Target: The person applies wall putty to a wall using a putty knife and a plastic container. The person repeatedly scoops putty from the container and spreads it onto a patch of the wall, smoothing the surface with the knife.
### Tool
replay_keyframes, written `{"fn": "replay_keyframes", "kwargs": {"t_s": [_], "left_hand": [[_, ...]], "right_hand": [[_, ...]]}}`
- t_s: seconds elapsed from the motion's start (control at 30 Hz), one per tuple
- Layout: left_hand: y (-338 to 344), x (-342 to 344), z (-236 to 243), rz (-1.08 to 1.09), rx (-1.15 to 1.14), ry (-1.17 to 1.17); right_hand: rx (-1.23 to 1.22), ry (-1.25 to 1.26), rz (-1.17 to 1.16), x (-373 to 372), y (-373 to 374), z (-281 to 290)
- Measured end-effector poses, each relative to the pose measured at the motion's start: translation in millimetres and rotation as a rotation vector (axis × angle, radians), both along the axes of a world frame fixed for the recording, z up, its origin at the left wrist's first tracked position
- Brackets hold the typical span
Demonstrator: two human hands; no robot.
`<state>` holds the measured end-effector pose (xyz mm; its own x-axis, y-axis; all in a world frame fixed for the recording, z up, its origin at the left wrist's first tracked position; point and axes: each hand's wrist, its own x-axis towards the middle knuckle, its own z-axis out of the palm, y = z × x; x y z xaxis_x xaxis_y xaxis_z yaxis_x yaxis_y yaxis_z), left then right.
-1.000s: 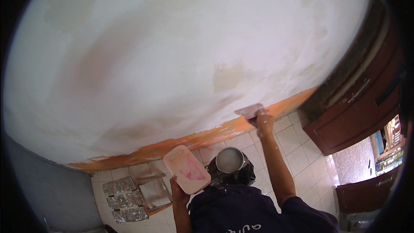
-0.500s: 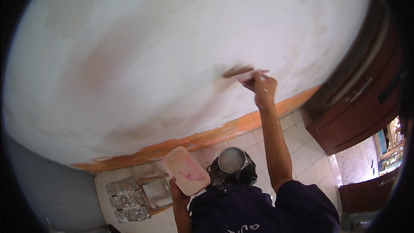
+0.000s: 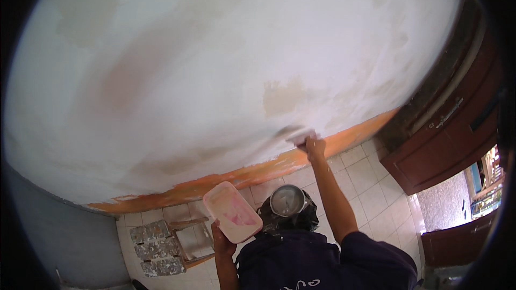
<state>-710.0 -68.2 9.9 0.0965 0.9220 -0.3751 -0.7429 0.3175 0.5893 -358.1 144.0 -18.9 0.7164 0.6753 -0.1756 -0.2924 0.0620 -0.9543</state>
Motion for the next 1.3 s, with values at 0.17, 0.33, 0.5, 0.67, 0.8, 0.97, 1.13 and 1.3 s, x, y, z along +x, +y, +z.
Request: {"fn": "replay_keyframes", "kwargs": {"t_s": [0.17,0.33,0.5,0.67,0.8,0.97,1.13,1.3], "left_hand": [[-5.2,-1.4,6.9,0.003,-0.015,0.001],[-14.7,5.0,0.1,0.008,-0.055,0.005],[-8.8,35.8,7.4,-0.042,-0.043,0.003],[-6.1,66.7,14.5,-0.087,-0.063,-0.014],[-14.2,75.8,20.1,-0.054,-0.072,-0.038],[-28.0,71.1,15.0,-0.037,-0.031,0.003],[-44.4,69.2,27.1,0.017,-0.047,0.019],[-54.8,65.7,23.0,0.075,-0.062,0.015]], "right_hand": [[0.168,-0.234,0.165,31.1,49.7,97.2],[0.306,-0.155,0.165,24.8,-53.4,108.8],[0.149,0.147,0.343,7.7,-155.9,103.5],[0.148,0.283,0.416,24.7,-166.0,72.0],[0.118,0.374,0.43,31.8,-151.7,55.1],[0.293,0.198,0.515,70.9,-62.5,-32.3],[0.192,0.176,0.26,46.9,45.0,91.3],[0.395,0.106,0.276,32.2,-26.2,174.4]]}}
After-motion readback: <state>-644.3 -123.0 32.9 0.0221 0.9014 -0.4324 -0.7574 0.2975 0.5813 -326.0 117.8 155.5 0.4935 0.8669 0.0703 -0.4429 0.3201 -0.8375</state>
